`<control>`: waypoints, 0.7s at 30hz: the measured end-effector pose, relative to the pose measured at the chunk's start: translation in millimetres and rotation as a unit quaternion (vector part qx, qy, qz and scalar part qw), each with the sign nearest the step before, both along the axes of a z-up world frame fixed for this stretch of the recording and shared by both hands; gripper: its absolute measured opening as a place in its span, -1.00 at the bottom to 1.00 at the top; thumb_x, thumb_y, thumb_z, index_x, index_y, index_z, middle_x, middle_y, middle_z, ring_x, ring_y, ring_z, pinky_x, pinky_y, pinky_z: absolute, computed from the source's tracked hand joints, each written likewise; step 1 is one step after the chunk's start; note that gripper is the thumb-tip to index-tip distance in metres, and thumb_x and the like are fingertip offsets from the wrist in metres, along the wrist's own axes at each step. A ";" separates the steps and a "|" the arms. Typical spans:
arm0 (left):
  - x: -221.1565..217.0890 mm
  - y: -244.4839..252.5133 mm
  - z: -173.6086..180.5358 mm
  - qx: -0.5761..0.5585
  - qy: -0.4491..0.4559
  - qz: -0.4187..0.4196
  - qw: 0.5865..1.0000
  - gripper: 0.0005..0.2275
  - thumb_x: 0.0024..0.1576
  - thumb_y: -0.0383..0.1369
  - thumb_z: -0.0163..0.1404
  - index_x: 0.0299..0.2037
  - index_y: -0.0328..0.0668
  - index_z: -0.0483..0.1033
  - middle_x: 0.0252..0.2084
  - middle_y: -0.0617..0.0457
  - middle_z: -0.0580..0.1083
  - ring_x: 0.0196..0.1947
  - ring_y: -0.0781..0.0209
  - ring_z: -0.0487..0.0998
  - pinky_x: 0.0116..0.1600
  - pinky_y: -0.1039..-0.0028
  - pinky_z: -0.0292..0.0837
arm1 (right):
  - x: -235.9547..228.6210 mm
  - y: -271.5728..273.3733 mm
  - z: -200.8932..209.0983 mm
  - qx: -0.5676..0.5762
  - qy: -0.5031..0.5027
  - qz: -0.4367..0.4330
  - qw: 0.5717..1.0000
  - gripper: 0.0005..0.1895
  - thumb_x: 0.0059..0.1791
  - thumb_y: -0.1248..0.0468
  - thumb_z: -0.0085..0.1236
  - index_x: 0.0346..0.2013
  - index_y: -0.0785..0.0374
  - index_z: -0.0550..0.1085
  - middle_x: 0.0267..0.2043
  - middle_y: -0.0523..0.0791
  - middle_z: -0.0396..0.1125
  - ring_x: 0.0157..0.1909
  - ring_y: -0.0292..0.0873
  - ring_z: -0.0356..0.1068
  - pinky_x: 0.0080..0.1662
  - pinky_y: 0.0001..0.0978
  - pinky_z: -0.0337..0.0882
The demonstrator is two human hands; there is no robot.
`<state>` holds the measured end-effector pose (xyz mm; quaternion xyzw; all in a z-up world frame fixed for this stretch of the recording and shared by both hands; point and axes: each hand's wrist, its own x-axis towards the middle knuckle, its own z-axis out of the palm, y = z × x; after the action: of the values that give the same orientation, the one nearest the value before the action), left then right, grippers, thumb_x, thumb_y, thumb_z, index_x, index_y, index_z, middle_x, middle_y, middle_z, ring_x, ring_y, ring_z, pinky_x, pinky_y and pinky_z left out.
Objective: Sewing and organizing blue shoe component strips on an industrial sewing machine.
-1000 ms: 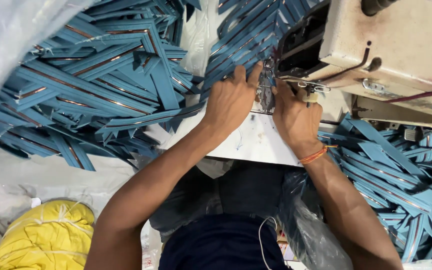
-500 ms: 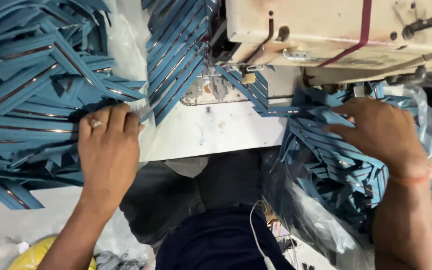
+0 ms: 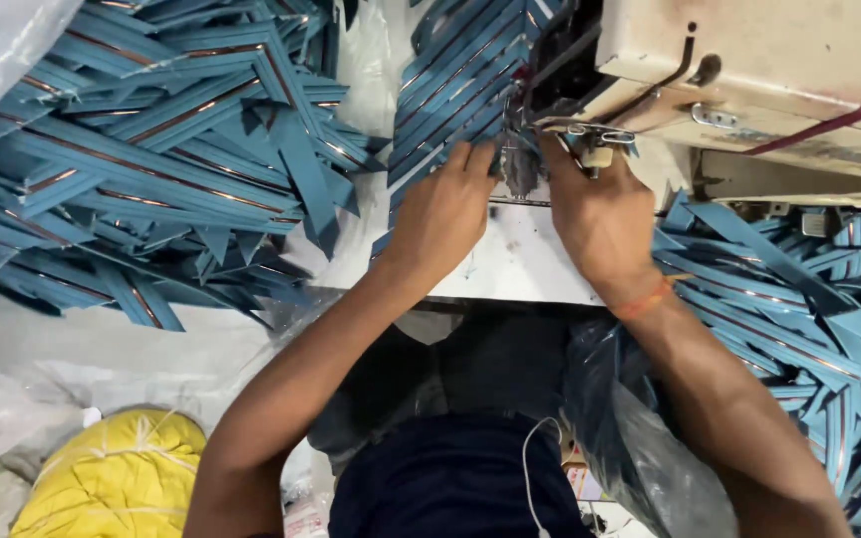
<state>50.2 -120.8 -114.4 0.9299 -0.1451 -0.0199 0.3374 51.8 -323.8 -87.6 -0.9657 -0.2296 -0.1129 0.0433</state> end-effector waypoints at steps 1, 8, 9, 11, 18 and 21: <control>0.2 -0.8 -7.8 0.000 -0.001 -0.001 1.000 -0.70 0.24 -0.40 0.00 0.15 -0.31 0.45 -0.03 -0.18 0.42 -0.37 -0.09 0.59 -0.33 0.17 0.52 | -0.1 3.8 -3.7 0.000 -0.001 -0.001 1.000 -0.55 0.02 0.38 0.20 0.20 0.06 0.60 -0.24 0.01 0.37 -0.35 0.03 0.40 -0.32 -0.16 0.42; -9.2 2.9 6.8 0.192 -0.143 0.013 0.971 -0.59 0.19 -0.26 0.00 0.21 -0.31 0.44 -0.11 -0.06 0.37 -0.45 0.09 0.56 -0.36 0.30 0.52 | -16.9 21.7 -0.6 -0.037 0.023 -0.025 0.999 -0.46 0.00 0.39 0.05 0.28 0.03 0.51 0.04 0.04 0.34 -0.05 0.14 0.40 -0.11 -0.07 0.48; -9.3 3.1 8.1 0.198 -0.144 0.008 0.970 -0.57 0.19 -0.21 0.00 0.20 -0.31 0.45 -0.13 -0.06 0.36 -0.50 0.11 0.55 -0.38 0.30 0.51 | -19.7 22.6 1.4 -0.036 0.038 -0.026 0.998 -0.47 0.01 0.38 0.04 0.29 0.08 0.49 0.05 0.07 0.32 -0.01 0.16 0.39 -0.11 -0.07 0.48; -5.8 3.0 3.6 0.185 -0.135 -0.006 0.973 -0.58 0.22 -0.23 -0.01 0.22 -0.33 0.44 -0.15 -0.06 0.35 -0.50 0.11 0.54 -0.39 0.33 0.50 | -18.8 25.3 5.0 -0.026 0.048 -0.027 0.998 -0.48 0.02 0.37 0.04 0.30 0.12 0.49 0.04 0.09 0.32 0.00 0.19 0.37 -0.11 -0.05 0.47; 1.1 2.7 -1.2 0.163 -0.136 -0.020 0.977 -0.63 0.31 -0.24 -0.03 0.22 -0.34 0.47 -0.16 -0.05 0.32 -0.46 0.14 0.53 -0.37 0.35 0.49 | -8.3 23.5 11.5 -0.015 0.083 -0.028 0.996 -0.46 -0.04 0.39 0.05 0.25 0.11 0.51 0.03 0.10 0.32 -0.04 0.22 0.34 -0.08 0.03 0.43; 2.9 1.0 -0.2 0.178 -0.148 -0.016 0.973 -0.61 0.29 -0.22 -0.03 0.21 -0.34 0.47 -0.17 -0.05 0.32 -0.46 0.15 0.53 -0.39 0.37 0.48 | -6.0 20.5 7.1 -0.021 0.076 -0.019 0.997 -0.48 -0.03 0.39 0.05 0.25 0.14 0.51 0.02 0.09 0.33 -0.04 0.21 0.34 -0.06 0.01 0.40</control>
<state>53.0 -119.8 -114.6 0.9652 -0.2024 0.0867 0.1412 45.7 -303.3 -80.5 -0.9765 -0.2092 -0.0348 0.0386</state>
